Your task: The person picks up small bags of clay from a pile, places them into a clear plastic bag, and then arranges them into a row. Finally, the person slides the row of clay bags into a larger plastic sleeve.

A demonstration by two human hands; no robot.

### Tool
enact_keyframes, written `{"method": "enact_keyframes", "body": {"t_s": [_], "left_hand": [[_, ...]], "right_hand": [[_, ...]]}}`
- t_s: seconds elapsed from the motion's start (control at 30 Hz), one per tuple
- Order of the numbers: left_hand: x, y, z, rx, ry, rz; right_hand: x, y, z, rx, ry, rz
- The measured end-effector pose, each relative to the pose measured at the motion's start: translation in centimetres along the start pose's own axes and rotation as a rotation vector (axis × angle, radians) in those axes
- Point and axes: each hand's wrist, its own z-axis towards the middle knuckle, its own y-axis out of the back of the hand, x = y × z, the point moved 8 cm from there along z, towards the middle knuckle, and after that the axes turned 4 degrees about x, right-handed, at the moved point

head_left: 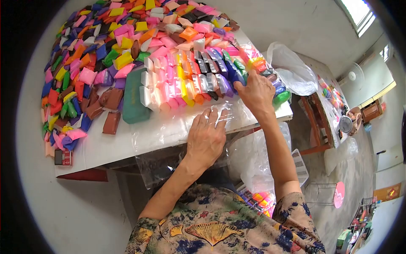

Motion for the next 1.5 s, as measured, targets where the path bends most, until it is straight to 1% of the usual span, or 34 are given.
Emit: {"method": "enact_keyframes", "body": {"t_s": [0.07,0.17,0.2,0.27,0.33,0.37,0.43,0.53,0.67,0.77,0.97,1.07,1.3,1.4,1.5], "left_hand": [[0.1,-0.1,0.1,0.009,0.007,0.006],[0.0,0.0,0.1,0.012,0.007,0.003],[0.0,0.1,0.2,0.01,0.006,0.002],[0.0,0.2,0.2,0.003,0.005,-0.007],[0.0,0.1,0.2,0.01,0.008,-0.025],[0.1,0.1,0.2,0.019,0.011,-0.038],[0.1,0.2,0.3,0.037,0.007,-0.049],[0.0,0.2,0.2,0.059,-0.006,-0.074],[0.5,0.3,0.0,0.023,-0.002,-0.154],[0.8,0.6,0.0,0.001,0.011,-0.199],[1.0,1.1,0.5,0.013,0.049,-0.256],[0.9,1.1,0.4,0.012,0.053,-0.263],[1.1,0.5,-0.2,-0.055,0.057,-0.245],[1.3,0.3,-0.4,-0.027,0.035,-0.242],[0.9,0.6,-0.3,-0.004,-0.013,-0.219]], "right_hand": [[-0.8,0.0,-0.1,0.026,-0.041,0.003],[-2.6,2.1,-2.1,-0.106,-0.123,0.159],[-3.1,3.4,-3.4,-0.172,-0.14,0.182],[-3.3,6.4,-7.6,-0.446,-0.017,0.468],[-2.7,8.6,-12.0,-0.515,0.015,0.573],[-2.5,8.4,-14.1,-0.515,0.012,0.608],[-0.7,7.9,-16.5,-0.471,0.131,0.563],[1.1,5.1,-17.0,-0.338,0.172,0.562],[1.8,3.4,-16.7,-0.387,0.194,0.5],[2.1,2.9,-16.5,-0.469,0.266,0.459],[1.8,2.9,-16.8,-0.439,0.212,0.4],[2.3,3.1,-16.3,-0.428,0.151,0.351],[2.6,2.4,-15.1,-0.491,0.023,0.216],[2.3,3.2,-15.1,-0.34,-0.07,0.185],[2.1,2.5,-14.5,-0.259,-0.085,0.302]]}}
